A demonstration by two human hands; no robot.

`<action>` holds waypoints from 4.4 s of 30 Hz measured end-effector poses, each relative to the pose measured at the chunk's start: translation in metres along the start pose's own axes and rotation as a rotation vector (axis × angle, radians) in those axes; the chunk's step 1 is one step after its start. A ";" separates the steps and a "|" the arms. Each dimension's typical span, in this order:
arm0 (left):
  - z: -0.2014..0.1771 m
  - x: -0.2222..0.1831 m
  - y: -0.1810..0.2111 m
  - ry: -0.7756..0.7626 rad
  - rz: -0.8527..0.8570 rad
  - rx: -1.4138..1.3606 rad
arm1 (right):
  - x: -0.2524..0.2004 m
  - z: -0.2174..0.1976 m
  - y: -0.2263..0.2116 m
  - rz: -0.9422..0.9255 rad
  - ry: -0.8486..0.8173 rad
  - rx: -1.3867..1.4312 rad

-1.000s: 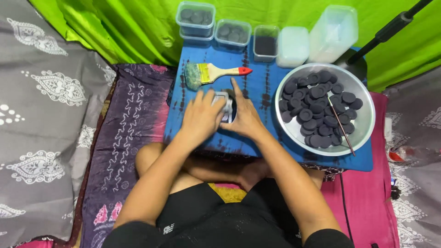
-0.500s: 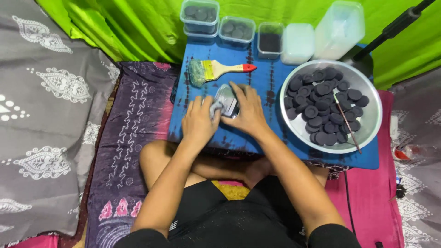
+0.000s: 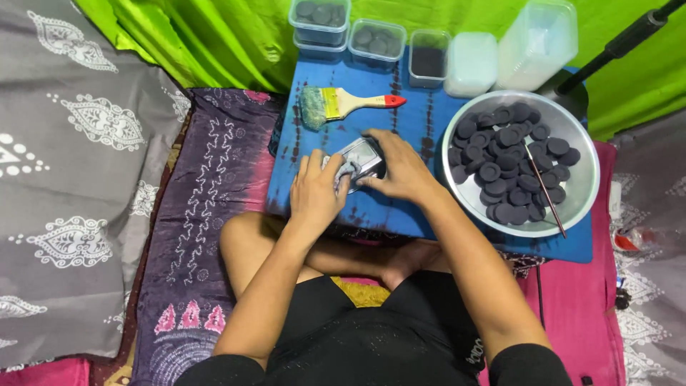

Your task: Sorting small black circular discs from a large bowl into a small plastic container while using a brush and stick

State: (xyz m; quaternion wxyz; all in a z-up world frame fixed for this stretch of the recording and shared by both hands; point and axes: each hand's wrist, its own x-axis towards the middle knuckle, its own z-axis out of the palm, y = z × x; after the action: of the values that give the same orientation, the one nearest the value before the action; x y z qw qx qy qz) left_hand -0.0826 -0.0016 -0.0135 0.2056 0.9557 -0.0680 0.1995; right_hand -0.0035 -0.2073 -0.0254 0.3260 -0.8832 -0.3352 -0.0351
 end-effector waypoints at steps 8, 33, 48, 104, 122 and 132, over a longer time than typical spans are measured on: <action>-0.006 0.026 -0.004 -0.098 -0.004 0.086 | 0.000 0.040 0.002 0.083 0.273 -0.120; 0.016 0.063 -0.020 0.019 -0.046 0.166 | -0.002 0.038 -0.011 0.012 0.225 -0.261; 0.027 0.030 -0.019 0.139 -0.089 0.137 | -0.006 0.035 -0.019 0.076 0.220 -0.385; -0.004 0.041 0.001 -0.103 0.075 0.036 | 0.002 0.022 0.005 0.037 0.098 0.088; -0.004 0.010 0.001 -0.165 -0.013 0.043 | 0.003 0.036 0.013 0.009 0.201 0.006; 0.024 0.062 -0.014 -0.124 0.025 -0.011 | -0.007 -0.015 -0.026 0.051 -0.147 -0.205</action>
State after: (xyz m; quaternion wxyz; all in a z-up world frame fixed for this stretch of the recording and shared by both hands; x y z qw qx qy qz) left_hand -0.0142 -0.0026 -0.0134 0.2036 0.9642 -0.0934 0.1420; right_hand -0.0221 -0.2059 -0.0011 0.2092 -0.9204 -0.3302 0.0042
